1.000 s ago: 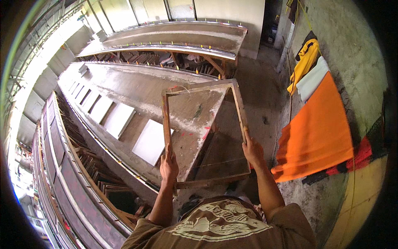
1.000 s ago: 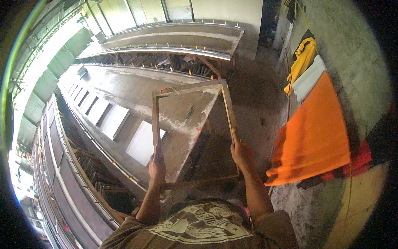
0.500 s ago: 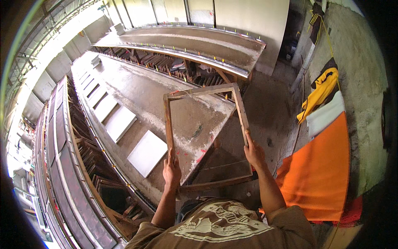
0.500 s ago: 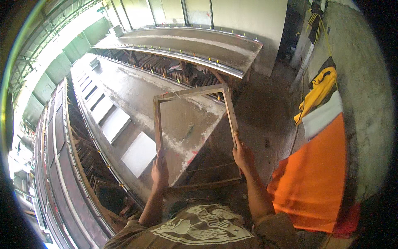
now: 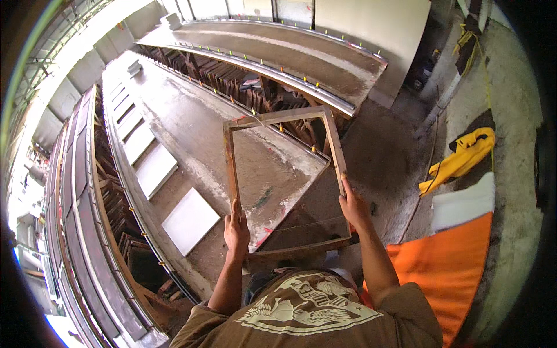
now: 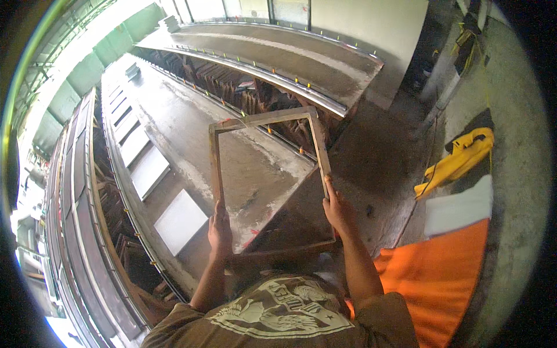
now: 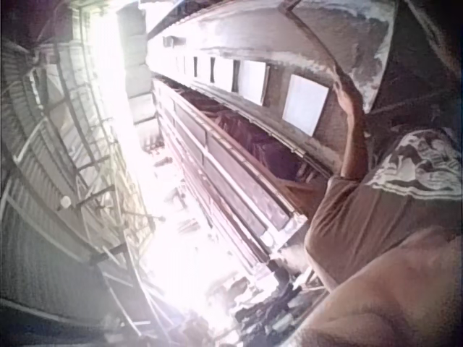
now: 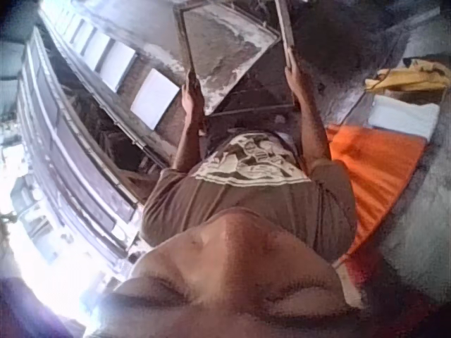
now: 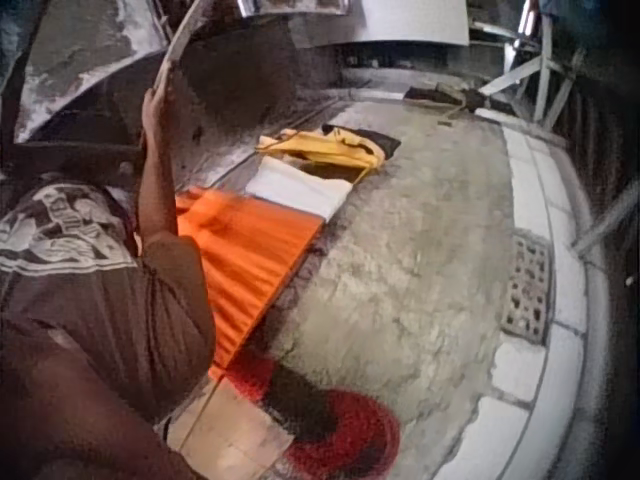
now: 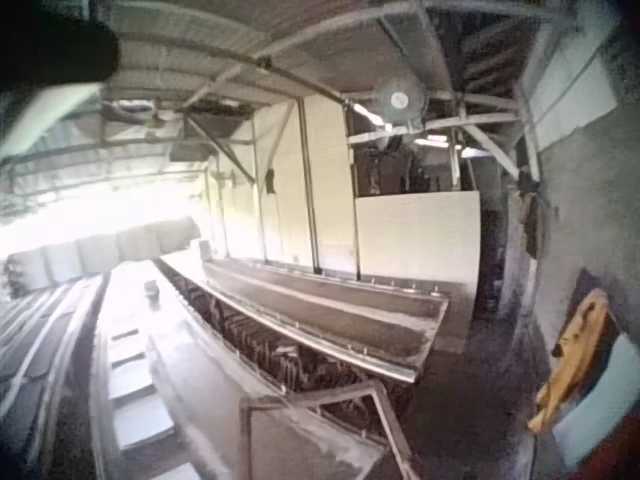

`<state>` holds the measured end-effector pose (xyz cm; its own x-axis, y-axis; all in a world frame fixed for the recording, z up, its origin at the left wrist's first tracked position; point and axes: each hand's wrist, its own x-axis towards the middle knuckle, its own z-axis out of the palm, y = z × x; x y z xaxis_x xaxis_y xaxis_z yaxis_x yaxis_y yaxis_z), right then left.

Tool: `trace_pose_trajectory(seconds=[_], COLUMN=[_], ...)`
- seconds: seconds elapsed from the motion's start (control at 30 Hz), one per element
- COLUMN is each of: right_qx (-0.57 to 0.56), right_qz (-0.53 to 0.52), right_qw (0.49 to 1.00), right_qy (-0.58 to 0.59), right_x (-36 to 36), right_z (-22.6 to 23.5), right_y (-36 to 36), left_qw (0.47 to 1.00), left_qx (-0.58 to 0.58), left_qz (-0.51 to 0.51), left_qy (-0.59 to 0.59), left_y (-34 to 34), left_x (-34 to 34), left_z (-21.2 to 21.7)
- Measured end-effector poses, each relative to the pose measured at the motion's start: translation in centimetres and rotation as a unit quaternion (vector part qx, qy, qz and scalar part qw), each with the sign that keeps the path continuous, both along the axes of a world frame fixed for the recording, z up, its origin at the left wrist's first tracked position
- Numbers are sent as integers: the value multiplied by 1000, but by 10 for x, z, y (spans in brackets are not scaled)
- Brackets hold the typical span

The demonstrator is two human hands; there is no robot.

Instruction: The person repeatedly picks up white square tiles from a stack and places them into a wooden frame on a workbench. The person aligns the tiles within the frame and then removes the frame to repeat the process with a new tile.

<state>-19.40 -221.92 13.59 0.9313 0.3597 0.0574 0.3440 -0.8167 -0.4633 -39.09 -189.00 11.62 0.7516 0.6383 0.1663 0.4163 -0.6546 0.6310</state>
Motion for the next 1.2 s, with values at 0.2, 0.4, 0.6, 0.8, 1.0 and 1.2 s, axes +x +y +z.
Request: trace_pose_trajectory(seconds=[0.2, 0.4, 0.6, 0.8, 1.0, 1.2], right_qx=[15, 7, 37, 0, -18, -28], right_qz=[95, 186, 295, 353, 421, 505], right_qw=[994, 981, 952, 934, 905, 861], right_qy=[-51, -45, -76, -53, -61, -55], right_x=[110, 211, 291, 326, 372, 408], right_z=[-22, 0, -15, 2, 1, -3], right_y=[-19, -6, 37, 103, 155, 214], left_qw=[997, 987, 967, 941, 919, 880], left_qx=[11, -4, -13, -3, -29, -14], left_qz=[68, 155, 251, 332, 391, 475], left_qy=[-27, -47, -49, -72, -43, -23], left_y=[-48, -92, -119, -115, -114, -128], left_x=[58, 103, 131, 154, 185, 212], left_z=[-14, -19, -13, -30, -26, -35])
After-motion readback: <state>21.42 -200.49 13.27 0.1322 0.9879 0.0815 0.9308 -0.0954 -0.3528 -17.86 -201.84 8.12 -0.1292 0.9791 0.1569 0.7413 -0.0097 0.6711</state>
